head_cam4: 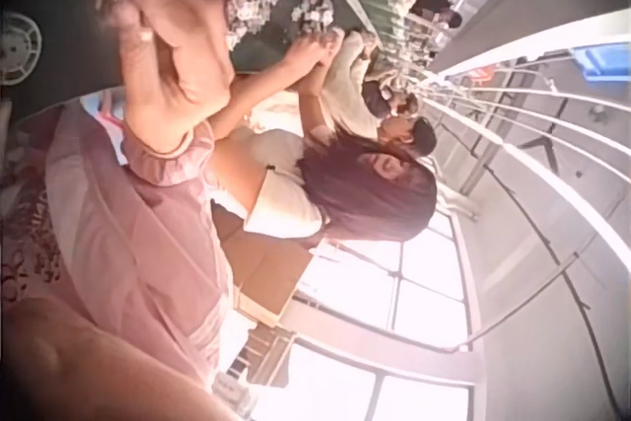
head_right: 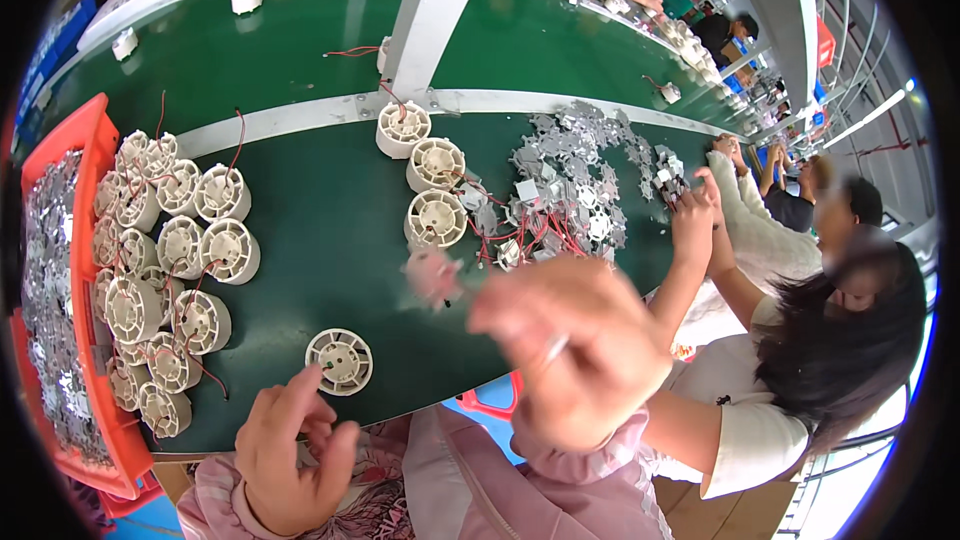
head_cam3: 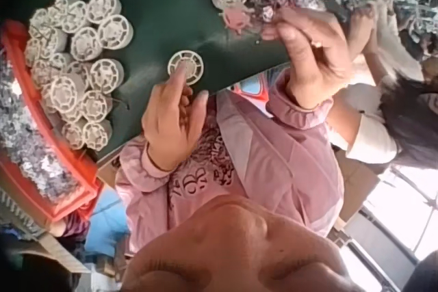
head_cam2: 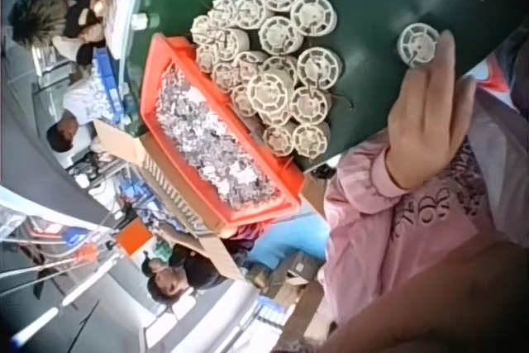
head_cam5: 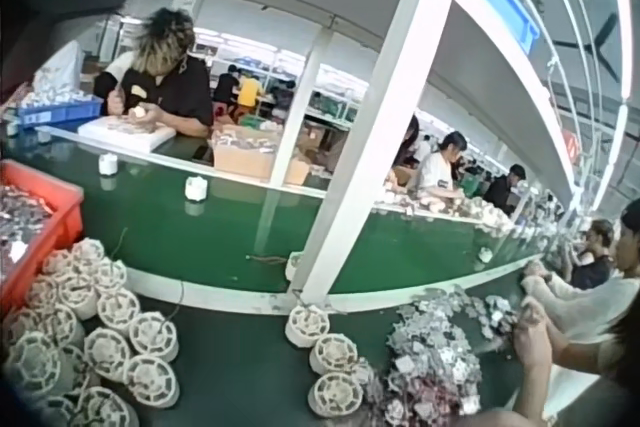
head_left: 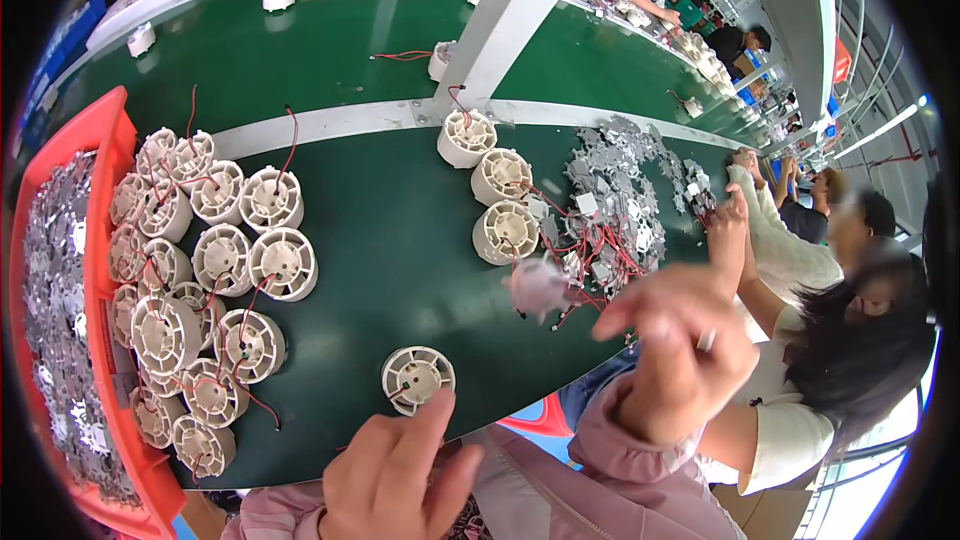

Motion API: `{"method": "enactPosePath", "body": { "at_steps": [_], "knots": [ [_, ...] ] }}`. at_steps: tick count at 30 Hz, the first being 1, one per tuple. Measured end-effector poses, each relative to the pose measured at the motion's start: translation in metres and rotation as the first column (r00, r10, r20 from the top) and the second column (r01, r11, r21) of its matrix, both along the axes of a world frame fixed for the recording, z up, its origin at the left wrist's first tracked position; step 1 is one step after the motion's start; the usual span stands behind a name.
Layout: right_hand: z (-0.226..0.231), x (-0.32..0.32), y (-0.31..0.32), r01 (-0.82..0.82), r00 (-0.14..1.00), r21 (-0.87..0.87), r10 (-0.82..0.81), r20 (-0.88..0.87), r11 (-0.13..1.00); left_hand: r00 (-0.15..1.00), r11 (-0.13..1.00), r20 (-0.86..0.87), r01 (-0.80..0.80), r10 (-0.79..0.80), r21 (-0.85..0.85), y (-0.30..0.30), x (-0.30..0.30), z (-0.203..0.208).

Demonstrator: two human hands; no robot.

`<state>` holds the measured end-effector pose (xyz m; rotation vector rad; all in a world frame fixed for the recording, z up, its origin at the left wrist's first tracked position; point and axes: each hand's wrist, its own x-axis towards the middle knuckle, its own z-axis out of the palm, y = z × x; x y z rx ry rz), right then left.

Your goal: The person assembles electronic units by inserting small components into plastic casings by hand and placing the assembled units onto the conveyor.

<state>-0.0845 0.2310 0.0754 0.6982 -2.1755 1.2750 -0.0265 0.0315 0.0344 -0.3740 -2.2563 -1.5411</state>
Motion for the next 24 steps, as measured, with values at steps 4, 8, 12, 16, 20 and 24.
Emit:
{"method": "enactPosePath", "body": {
  "at_steps": [4,8,12,16,20,24],
  "knots": [
    [-0.006,0.005,-0.031,-0.634,0.773,0.05,0.633,0.031,0.772,0.997,0.992,0.037,-0.07,0.074,-0.104,0.008,0.004,-0.005],
    [-0.015,0.01,-0.061,-0.647,0.739,0.151,0.663,-0.116,0.748,0.995,0.989,-0.087,0.045,-0.057,-0.138,-0.014,0.002,-0.012],
    [-0.015,0.014,-0.071,-0.38,0.915,0.254,0.401,-0.036,0.889,0.873,0.926,0.487,-0.163,-0.026,0.341,-0.027,0.02,-0.001],
    [-0.028,0.024,-0.07,-0.227,0.971,0.373,0.24,0.01,0.9,0.904,0.857,0.426,-0.24,0.027,0.456,-0.021,0.023,-0.008],
    [-0.033,0.032,-0.072,-0.209,0.977,0.424,0.211,0.041,0.881,0.889,0.851,0.458,-0.26,0.026,0.456,-0.023,0.024,-0.013],
    [-0.032,0.043,-0.073,-0.177,0.984,0.451,0.172,0.051,0.875,0.896,0.888,0.443,-0.171,-0.041,0.427,-0.024,0.034,-0.011]
  ]
}}
